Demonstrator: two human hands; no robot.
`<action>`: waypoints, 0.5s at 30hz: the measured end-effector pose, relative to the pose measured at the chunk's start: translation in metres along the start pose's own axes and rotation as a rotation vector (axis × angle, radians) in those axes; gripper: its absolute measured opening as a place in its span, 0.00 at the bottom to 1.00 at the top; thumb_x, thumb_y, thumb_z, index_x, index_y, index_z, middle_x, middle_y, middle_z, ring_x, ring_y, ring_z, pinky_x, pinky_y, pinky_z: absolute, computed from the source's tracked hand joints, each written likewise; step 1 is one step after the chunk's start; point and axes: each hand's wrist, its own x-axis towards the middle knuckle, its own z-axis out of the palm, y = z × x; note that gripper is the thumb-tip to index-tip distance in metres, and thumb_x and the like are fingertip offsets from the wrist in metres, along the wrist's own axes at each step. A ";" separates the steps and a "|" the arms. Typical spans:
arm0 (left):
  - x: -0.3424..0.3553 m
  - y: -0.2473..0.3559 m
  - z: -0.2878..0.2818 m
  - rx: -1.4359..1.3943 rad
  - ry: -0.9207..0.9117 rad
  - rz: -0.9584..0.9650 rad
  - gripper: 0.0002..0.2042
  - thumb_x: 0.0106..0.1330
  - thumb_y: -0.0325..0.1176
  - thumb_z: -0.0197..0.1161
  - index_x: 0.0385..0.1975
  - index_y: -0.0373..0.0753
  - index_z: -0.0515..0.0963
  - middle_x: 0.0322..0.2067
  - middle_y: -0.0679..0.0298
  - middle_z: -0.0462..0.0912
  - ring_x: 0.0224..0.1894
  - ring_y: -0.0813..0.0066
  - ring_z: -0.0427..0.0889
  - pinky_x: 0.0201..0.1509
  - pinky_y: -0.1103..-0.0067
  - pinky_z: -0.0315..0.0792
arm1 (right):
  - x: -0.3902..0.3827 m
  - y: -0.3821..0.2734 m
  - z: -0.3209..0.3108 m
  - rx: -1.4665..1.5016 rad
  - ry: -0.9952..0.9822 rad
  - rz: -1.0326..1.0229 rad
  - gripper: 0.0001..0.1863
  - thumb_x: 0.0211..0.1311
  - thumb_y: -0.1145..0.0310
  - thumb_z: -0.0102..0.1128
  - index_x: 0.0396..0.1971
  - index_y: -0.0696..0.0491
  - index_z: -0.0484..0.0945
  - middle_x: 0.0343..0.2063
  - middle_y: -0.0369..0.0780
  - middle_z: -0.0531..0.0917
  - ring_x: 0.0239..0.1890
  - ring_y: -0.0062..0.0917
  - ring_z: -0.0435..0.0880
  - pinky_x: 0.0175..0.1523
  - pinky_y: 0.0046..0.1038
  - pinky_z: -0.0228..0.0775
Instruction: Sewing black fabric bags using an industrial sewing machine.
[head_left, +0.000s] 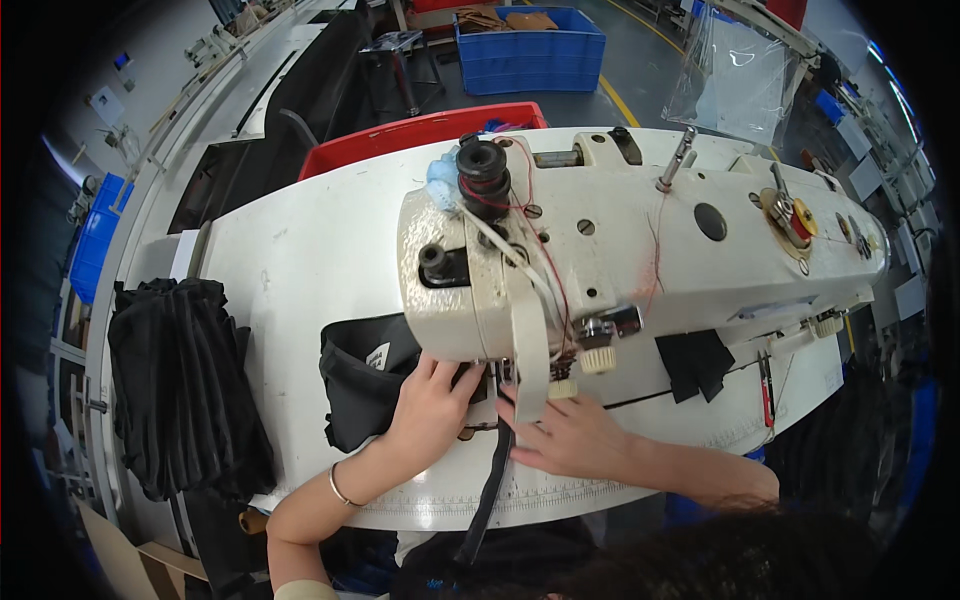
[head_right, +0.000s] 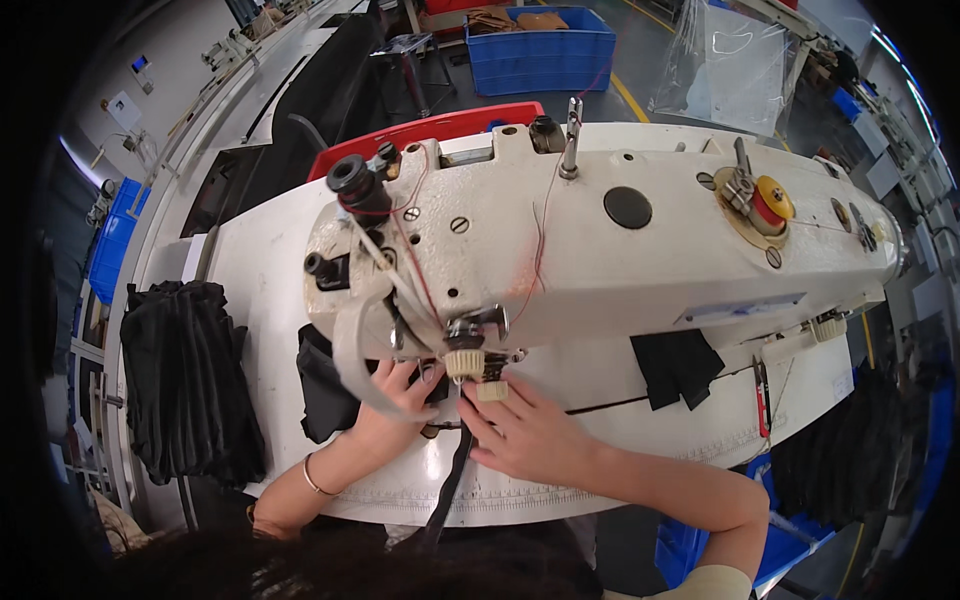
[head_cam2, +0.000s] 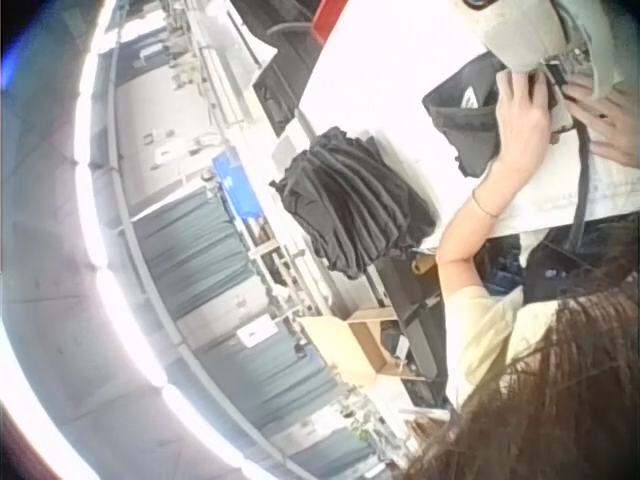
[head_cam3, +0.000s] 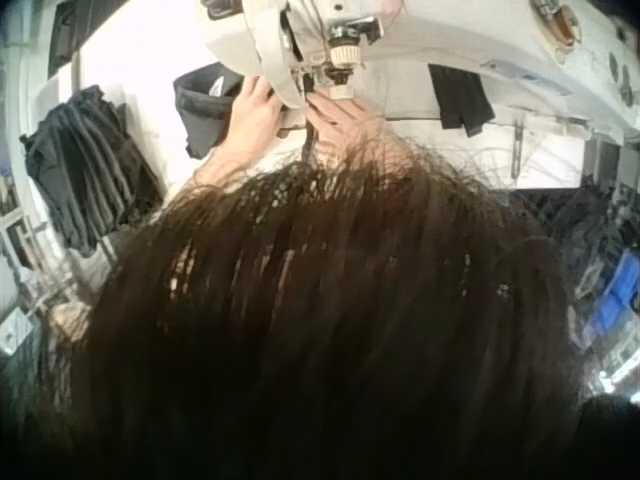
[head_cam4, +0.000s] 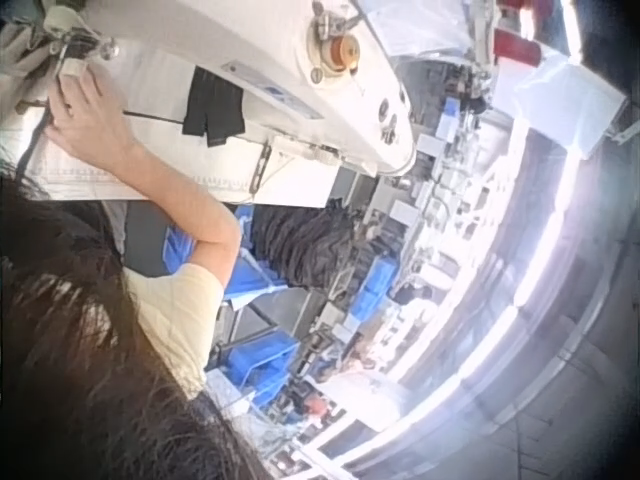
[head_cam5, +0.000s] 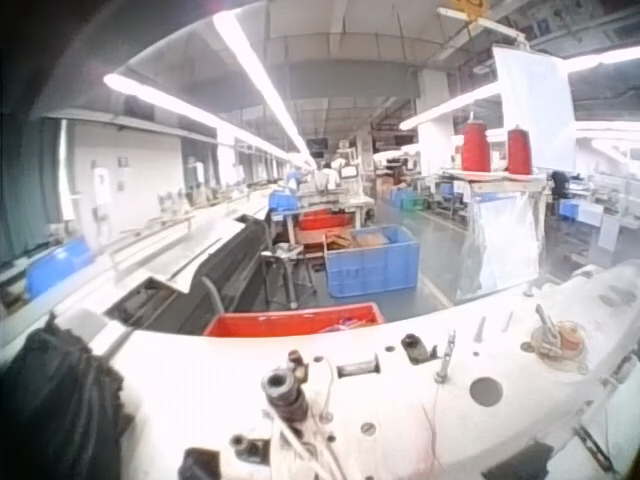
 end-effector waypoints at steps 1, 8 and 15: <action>-0.002 -0.002 0.001 0.002 -0.006 -0.003 0.18 0.42 0.23 0.58 0.38 0.30 0.76 0.39 0.56 0.72 0.42 0.56 0.72 0.40 0.74 0.73 | 0.004 0.009 0.004 -0.090 0.029 -0.027 0.22 0.51 0.58 0.59 0.42 0.59 0.75 0.39 0.43 0.77 0.46 0.35 0.74 0.53 0.36 0.66; -0.020 -0.014 0.016 -0.242 -0.013 -0.090 0.20 0.37 0.23 0.63 0.37 0.36 0.78 0.39 0.53 0.78 0.41 0.53 0.77 0.44 0.62 0.71 | -0.003 0.018 0.028 -0.068 -0.039 -0.007 0.09 0.44 0.69 0.58 0.28 0.55 0.77 0.19 0.35 0.75 0.23 0.30 0.77 0.25 0.34 0.70; -0.027 -0.011 0.018 -0.093 0.010 0.068 0.17 0.40 0.25 0.60 0.36 0.36 0.80 0.38 0.54 0.79 0.40 0.56 0.79 0.44 0.63 0.72 | -0.004 0.016 0.006 0.545 -0.394 0.296 0.07 0.54 0.69 0.53 0.31 0.55 0.74 0.21 0.39 0.76 0.22 0.32 0.80 0.22 0.33 0.71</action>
